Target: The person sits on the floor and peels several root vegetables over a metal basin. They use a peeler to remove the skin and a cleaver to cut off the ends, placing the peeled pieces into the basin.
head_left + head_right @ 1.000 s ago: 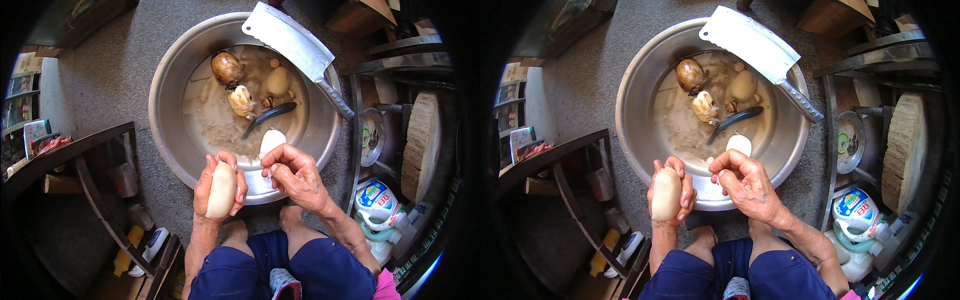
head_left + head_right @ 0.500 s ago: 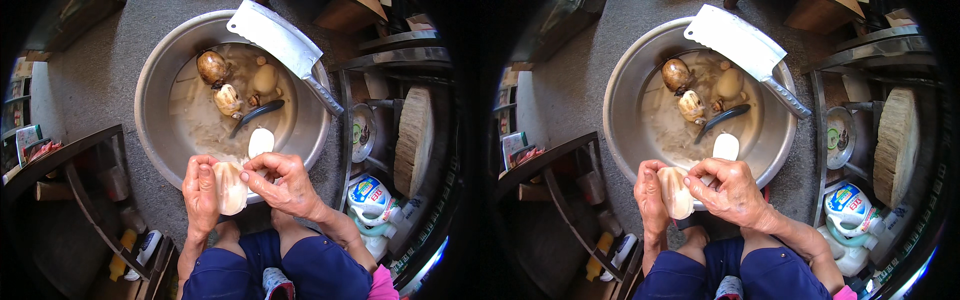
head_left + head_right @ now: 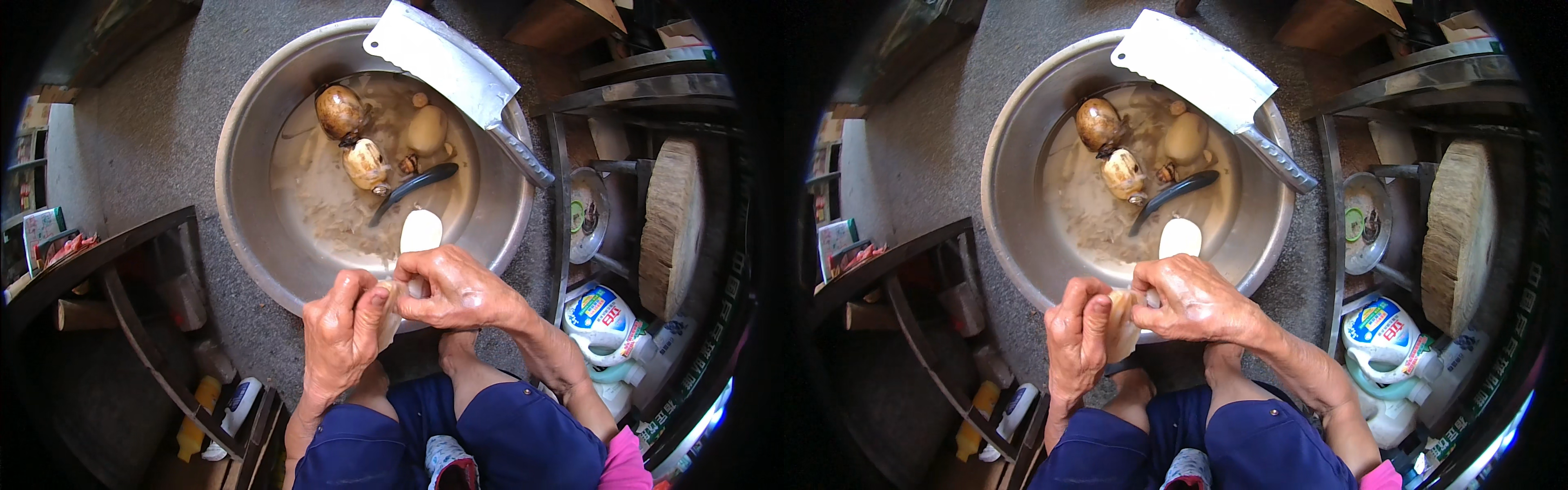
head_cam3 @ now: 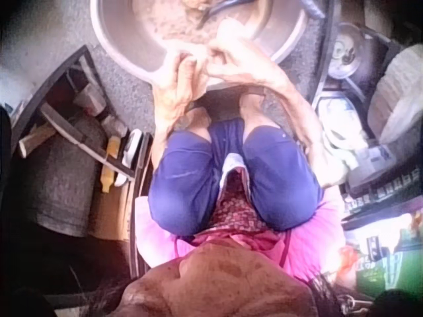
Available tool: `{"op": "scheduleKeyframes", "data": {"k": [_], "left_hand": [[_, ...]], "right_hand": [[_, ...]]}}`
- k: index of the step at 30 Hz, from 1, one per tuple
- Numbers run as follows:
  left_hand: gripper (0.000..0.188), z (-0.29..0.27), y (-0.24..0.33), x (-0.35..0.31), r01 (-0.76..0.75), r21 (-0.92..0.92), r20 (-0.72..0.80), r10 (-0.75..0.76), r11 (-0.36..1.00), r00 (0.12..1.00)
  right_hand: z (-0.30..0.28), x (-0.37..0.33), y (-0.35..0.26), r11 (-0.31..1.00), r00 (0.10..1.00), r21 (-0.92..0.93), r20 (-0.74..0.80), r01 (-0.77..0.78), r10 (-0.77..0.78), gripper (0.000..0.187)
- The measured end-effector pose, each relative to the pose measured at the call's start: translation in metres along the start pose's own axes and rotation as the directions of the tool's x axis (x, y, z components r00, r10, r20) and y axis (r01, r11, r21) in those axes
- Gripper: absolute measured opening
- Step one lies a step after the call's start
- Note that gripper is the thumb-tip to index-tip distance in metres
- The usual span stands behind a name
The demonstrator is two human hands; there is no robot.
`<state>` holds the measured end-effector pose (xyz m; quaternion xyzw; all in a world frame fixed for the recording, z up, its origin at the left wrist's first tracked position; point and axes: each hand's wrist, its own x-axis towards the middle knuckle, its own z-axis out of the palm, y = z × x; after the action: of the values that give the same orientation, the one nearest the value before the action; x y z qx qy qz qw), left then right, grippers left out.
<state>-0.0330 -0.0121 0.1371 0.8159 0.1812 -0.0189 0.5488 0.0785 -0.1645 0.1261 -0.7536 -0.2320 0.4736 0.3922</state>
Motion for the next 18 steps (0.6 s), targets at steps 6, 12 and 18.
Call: {"op": "scheduleKeyframes", "data": {"k": [6,12,18], "left_hand": [[0.022,-0.001,-0.002,0.0,0.038,-0.097,-0.037,-0.042,0.995,0.998],[0.022,0.004,-0.006,-0.003,0.141,-0.197,-0.121,-0.167,0.97,0.978],[0.039,0.006,-0.016,-0.001,0.268,-0.497,-0.069,-0.346,0.825,0.936]], "right_hand": [[0.022,-0.003,0.01,0.976,0.95,-0.054,-0.225,0.21,-0.216,0.018],[0.038,-0.002,0.003,0.896,0.838,-0.361,-0.377,0.259,-0.394,0.018],[0.04,0.002,0.003,0.937,0.766,-0.264,-0.545,0.229,-0.341,0.023]]}}
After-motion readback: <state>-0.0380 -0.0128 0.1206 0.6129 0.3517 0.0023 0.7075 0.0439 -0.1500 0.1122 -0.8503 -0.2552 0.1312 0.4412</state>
